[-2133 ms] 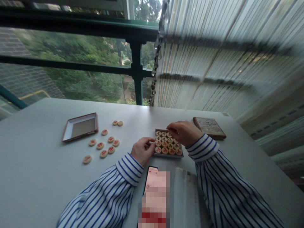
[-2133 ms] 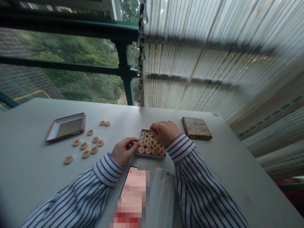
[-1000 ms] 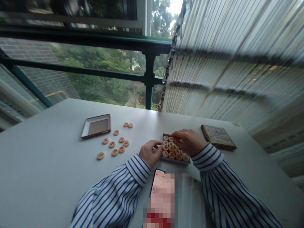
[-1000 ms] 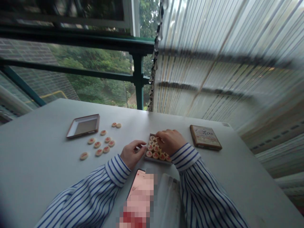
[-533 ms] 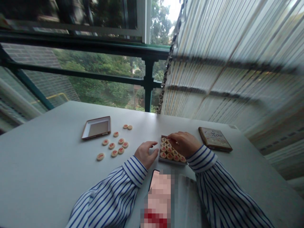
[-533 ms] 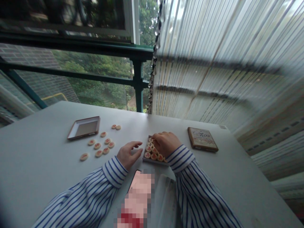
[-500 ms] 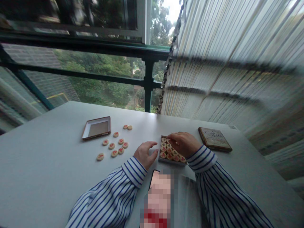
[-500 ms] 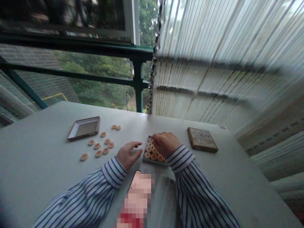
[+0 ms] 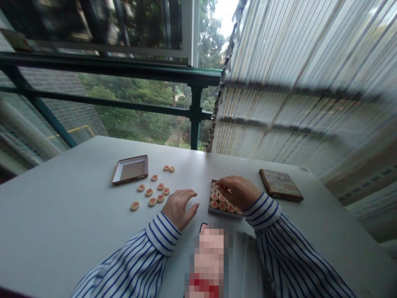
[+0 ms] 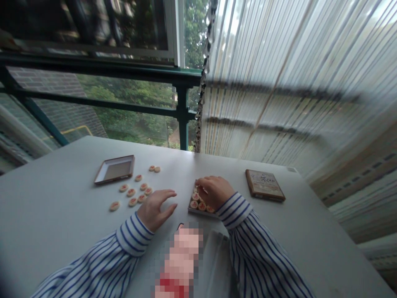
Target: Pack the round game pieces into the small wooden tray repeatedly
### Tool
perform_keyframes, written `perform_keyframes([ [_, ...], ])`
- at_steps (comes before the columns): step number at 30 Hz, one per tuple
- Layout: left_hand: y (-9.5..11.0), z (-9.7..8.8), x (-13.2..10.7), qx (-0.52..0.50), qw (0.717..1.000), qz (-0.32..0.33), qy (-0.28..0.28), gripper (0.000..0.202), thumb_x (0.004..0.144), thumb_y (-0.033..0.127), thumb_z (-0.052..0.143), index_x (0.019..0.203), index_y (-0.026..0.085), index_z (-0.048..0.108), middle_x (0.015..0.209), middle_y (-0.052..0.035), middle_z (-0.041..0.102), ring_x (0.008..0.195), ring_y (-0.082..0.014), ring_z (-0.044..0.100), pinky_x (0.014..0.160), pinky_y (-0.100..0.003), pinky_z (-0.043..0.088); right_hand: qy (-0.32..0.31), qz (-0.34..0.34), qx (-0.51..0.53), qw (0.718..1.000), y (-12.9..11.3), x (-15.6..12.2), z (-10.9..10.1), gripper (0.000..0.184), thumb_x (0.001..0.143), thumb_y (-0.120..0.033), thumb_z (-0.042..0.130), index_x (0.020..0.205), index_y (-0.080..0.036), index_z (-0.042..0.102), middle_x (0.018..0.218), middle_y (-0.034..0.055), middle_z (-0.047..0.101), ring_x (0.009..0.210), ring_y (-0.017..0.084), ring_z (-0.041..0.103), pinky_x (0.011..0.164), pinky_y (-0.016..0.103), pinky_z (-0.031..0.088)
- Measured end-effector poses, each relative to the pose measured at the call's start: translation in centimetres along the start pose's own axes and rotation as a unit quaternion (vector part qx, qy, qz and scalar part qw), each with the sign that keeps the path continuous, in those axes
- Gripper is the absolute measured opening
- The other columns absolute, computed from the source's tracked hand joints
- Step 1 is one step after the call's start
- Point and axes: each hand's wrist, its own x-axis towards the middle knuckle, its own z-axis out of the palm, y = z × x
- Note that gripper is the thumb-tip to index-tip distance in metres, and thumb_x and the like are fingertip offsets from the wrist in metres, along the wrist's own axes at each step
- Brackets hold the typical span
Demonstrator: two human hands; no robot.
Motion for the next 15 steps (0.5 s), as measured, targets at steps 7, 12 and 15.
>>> perform_keyframes([
  [7, 0.0, -1.8, -1.0, 0.007, 1.0, 0.005, 0.013, 0.024, 0.074, 0.024, 0.053, 0.095, 0.014, 0.057, 0.093, -0.0092, 0.065, 0.088, -0.0208, 0.059, 0.079, -0.038, 0.047, 0.004, -0.031, 0.034, 0.999, -1.2, 0.0, 0.2, 0.021, 0.08, -0.022, 0.044, 0.095, -0.019, 0.059, 0.084, 0.0048, 0.064, 0.075, 0.014, 0.057, 0.067, 0.024, 0.039],
  [12, -0.2, -2.8, -1.8, 0.02, 0.999, -0.01, 0.029, 0.024, 0.073, 0.024, 0.054, 0.095, 0.014, 0.057, 0.091, -0.008, 0.065, 0.086, -0.0202, 0.059, 0.078, -0.036, 0.047, -0.008, -0.045, 0.05, 0.998, -2.4, 0.2, 0.4, 0.024, 0.08, -0.026, 0.046, 0.1, -0.019, 0.057, 0.087, 0.0053, 0.064, 0.075, 0.014, 0.057, 0.069, 0.027, 0.039],
  [15, -0.4, -3.4, -2.4, 0.037, 0.998, -0.022, 0.039, 0.025, 0.073, 0.024, 0.054, 0.096, 0.015, 0.057, 0.09, -0.0079, 0.065, 0.087, -0.0211, 0.059, 0.078, -0.037, 0.047, -0.014, -0.051, 0.041, 0.998, -3.2, 0.2, 0.6, 0.025, 0.078, -0.031, 0.049, 0.099, -0.02, 0.057, 0.09, 0.0056, 0.064, 0.082, 0.017, 0.057, 0.073, 0.03, 0.038],
])
